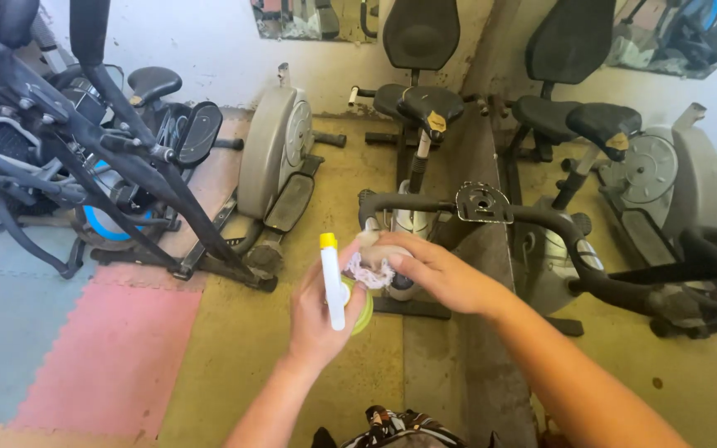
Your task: Cleaning and wiping down various gym equipment including stationary bikes and ellipticals using a spray bottle and cloth.
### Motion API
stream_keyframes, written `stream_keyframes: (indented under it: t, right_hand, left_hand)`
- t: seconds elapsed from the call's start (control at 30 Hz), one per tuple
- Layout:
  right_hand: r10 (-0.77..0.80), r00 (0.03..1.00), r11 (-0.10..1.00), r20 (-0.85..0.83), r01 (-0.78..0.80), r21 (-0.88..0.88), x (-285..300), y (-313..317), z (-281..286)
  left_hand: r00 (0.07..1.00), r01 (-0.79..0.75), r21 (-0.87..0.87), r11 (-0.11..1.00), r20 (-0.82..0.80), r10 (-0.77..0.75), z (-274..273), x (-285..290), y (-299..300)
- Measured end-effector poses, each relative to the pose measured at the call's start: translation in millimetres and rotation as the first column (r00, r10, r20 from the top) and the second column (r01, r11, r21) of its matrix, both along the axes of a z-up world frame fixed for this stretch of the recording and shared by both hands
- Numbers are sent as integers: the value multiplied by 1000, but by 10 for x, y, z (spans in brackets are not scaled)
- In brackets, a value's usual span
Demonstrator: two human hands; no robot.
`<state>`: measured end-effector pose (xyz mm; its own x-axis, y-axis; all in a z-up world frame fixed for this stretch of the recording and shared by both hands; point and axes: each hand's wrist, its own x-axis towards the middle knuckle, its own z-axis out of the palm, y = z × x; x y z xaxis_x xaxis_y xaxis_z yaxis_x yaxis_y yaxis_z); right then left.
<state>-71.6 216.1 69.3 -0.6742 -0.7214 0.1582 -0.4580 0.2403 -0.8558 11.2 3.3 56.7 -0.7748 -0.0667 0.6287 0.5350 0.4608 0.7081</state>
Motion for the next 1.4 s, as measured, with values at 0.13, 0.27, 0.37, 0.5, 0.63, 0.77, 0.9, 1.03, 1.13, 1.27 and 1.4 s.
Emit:
stream_keyframes:
  t: [0.13,0.27,0.37,0.5,0.63,0.77,0.9,1.03,1.13,1.27,1.4]
  right_hand:
    - [31,979,981,200,9,-195,-189,13,-491]
    - [58,953,948,298,40,-314,-247,23,-719]
    - [121,986,929,113,-72,-363,-285,34,-746]
    - [44,985,940,169,17,-341,-405,31,-904]
    - [-101,990,980,95,116,-164,-407,211,-683]
    - [163,934,954,317,-67,-292,-584,279,-677]
    - [113,932,982,345,-52,-179,-774,23,-599]
    - [201,934,979,294,-181,-95,-1014,-109,-600]
    - [99,969,992,226,-114,52,-1371,-126,-1051]
    - [95,991,995,-96,-96,-4,-1800,-237,-1588]
    - [-68,998,997,-2,68,26,-1696,-342,-1408]
  left_hand:
    - [1000,0,-64,998,14,0,-29,1,69]
    - [999,-25,-143,989,28,30,-6,18,170]
    - [1000,-6,-147,989,-19,3,-64,9,287]
    - [1000,4,-93,996,12,-3,-91,13,363]
    - [1000,24,-107,994,12,-23,-111,-43,406]
    - [998,44,-113,993,39,-40,-157,-121,431]
    - [997,50,-105,993,67,-43,-51,-150,442]
    - [995,59,-106,993,91,-49,22,-156,457]
    - [987,69,-38,997,150,-63,-43,-143,529]
    - [970,76,100,992,224,-97,-56,-119,567]
    - [970,79,125,989,219,-105,-69,-118,602]
